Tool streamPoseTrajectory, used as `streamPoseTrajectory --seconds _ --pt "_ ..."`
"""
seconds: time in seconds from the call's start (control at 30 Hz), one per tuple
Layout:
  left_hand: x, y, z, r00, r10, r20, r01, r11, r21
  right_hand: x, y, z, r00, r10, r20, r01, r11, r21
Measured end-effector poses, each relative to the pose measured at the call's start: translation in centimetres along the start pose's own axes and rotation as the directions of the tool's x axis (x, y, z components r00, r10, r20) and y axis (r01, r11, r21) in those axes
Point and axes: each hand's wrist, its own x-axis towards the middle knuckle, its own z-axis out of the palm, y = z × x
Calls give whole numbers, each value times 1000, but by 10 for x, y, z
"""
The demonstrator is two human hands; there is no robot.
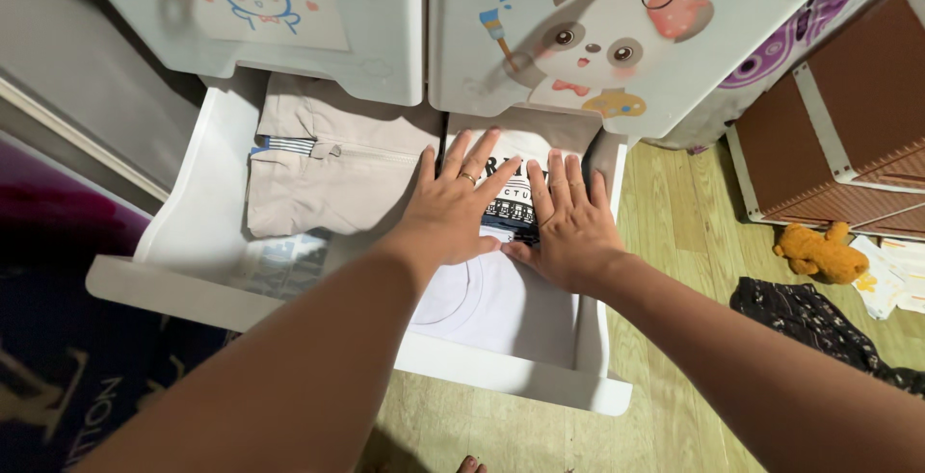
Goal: The person removes clothes from a drawer and spreads them out on a blue surface, then folds a small brown item and a striped beanie before placing items back into the drawer and closing it.
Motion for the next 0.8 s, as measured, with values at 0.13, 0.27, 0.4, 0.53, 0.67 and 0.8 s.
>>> streamPoseTrajectory --seconds 0.13,0.27,0.4,0.53,0.67,0.8 --pt "0 2 -14 997 -15 71 15 1000 1 0 1 -3 1000 5 7 -5 1000 19" --pt "-10 10 -26 1000 17 20 -17 1000 4 -8 2 -6 996 33 -84 -24 994 104" --pt "-39 12 -33 992 27 -120 -33 998 -50 -23 -7 -13 955 115 -273 -33 957 288" --pt "-88 3 -49 991 -2 -133 -10 996 -87 -48 -31 -17 885 70 -461 107 932 347" --pt "-135 -6 -77 984 -93 153 111 987 -118 -66 -57 -26 917 -75 -391 262 855 448" --pt "-169 -19 -81 910 -193 367 232 971 -65 -79 -85 -45 977 -212 24 164 818 551"
